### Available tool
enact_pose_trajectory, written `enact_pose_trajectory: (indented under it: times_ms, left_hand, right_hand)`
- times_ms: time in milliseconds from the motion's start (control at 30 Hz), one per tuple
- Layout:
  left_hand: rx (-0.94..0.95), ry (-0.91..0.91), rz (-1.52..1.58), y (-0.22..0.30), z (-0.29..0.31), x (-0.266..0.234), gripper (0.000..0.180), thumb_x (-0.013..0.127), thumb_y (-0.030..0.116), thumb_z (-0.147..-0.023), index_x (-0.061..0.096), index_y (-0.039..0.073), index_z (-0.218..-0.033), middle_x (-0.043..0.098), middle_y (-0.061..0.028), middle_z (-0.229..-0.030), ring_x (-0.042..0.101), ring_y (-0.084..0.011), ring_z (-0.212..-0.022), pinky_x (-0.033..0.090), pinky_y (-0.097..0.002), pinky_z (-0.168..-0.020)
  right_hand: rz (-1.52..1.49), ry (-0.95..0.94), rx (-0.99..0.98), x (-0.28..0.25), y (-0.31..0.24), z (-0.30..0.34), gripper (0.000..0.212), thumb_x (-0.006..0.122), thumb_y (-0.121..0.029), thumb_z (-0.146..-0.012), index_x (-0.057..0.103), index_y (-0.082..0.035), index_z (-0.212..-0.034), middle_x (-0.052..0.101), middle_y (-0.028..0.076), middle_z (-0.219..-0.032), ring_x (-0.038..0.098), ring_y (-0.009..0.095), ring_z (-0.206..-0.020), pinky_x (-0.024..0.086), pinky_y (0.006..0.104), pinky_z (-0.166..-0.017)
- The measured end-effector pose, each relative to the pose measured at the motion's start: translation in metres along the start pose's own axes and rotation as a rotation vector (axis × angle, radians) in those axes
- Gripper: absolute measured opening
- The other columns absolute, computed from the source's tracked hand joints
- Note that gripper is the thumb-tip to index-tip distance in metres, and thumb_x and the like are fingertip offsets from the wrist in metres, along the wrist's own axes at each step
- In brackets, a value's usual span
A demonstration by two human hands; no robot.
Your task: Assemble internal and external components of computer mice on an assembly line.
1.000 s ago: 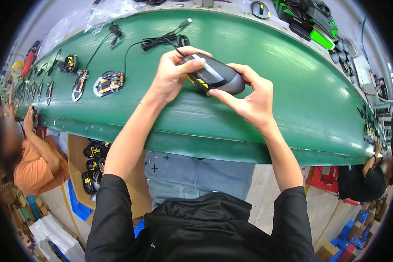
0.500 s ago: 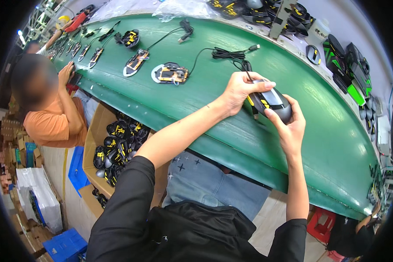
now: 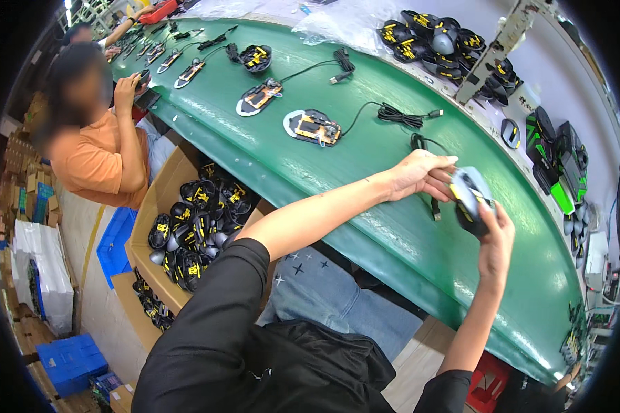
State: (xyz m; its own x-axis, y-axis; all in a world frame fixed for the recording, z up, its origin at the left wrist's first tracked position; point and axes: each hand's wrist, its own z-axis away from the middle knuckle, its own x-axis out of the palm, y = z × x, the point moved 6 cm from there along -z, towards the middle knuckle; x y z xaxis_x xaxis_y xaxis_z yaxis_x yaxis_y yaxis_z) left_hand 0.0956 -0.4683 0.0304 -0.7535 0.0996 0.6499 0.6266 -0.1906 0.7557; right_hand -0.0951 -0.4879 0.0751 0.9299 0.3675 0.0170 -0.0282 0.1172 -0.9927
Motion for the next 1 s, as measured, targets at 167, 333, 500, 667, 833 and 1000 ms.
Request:
enact_pose_trajectory:
  times_ms: [167, 333, 500, 667, 833, 1000]
  left_hand:
    - [-0.024, -0.076, -0.016, 0.014, 0.013, 0.002, 0.05, 0.055, 0.037, -0.096, 0.061, -0.01, -0.11, 0.069, -0.023, -0.097, 0.071, -0.0263, -0.075, 0.058, -0.0312, -0.065]
    - [0.077, 0.029, -0.471, 0.021, 0.019, 0.005, 0.038, 0.056, 0.031, -0.095, 0.067, -0.006, -0.101, 0.071, -0.0173, -0.086, 0.071, -0.0232, -0.071, 0.056, -0.03, -0.06]
    - [0.659, 0.353, -1.293, 0.073, 0.075, 0.008, 0.022, 0.065, 0.021, -0.087, 0.07, 0.004, -0.1, 0.071, -0.0109, -0.084, 0.07, -0.0234, -0.073, 0.054, -0.0324, -0.068]
    - [0.541, 0.794, -1.464, 0.126, 0.156, -0.063, 0.026, 0.069, 0.014, -0.082, 0.068, 0.003, -0.106, 0.069, -0.0147, -0.094, 0.067, -0.0252, -0.088, 0.053, -0.0346, -0.081]
    - [0.294, 0.55, -1.715, 0.148, 0.186, -0.119, 0.064, 0.077, 0.016, -0.074, 0.052, 0.005, -0.131, 0.057, -0.0157, -0.126, 0.052, -0.0307, -0.119, 0.039, -0.0398, -0.103]
    - [0.233, 0.292, -1.732, 0.153, 0.15, -0.139, 0.083, 0.083, 0.018, -0.067, 0.045, 0.009, -0.14, 0.056, -0.0136, -0.129, 0.051, -0.0316, -0.118, 0.039, -0.0399, -0.103]
  right_hand:
    - [-0.114, 0.229, -0.047, -0.11, -0.016, 0.017, 0.045, 0.063, -0.027, -0.092, 0.057, 0.002, -0.126, 0.062, 0.012, -0.121, 0.061, 0.019, -0.11, 0.048, 0.0359, -0.095]
    - [-0.083, 0.692, -0.096, -0.247, -0.005, 0.078, 0.054, 0.067, -0.031, -0.09, 0.054, 0.002, -0.131, 0.06, 0.012, -0.125, 0.06, 0.021, -0.113, 0.048, 0.0355, -0.095]
    - [0.47, 1.014, 0.032, -0.35, 0.05, 0.133, 0.056, 0.072, -0.044, -0.082, 0.066, 0.0, -0.116, 0.066, 0.011, -0.115, 0.063, 0.023, -0.102, 0.048, 0.0365, -0.088]
    - [1.083, 1.032, 0.319, -0.325, 0.031, 0.143, 0.056, 0.056, -0.057, -0.087, 0.072, -0.008, -0.111, 0.07, 0.013, -0.109, 0.066, 0.03, -0.098, 0.048, 0.0405, -0.087]
    - [1.307, 1.075, 0.364, -0.27, 0.009, 0.117, 0.045, 0.058, -0.043, -0.09, 0.07, -0.007, -0.113, 0.069, 0.016, -0.108, 0.064, 0.037, -0.101, 0.049, 0.0431, -0.087]
    - [1.508, 0.993, -0.392, -0.157, -0.025, 0.087, 0.036, 0.062, -0.026, -0.09, 0.065, -0.006, -0.121, 0.066, 0.016, -0.118, 0.065, 0.035, -0.101, 0.049, 0.0404, -0.09]
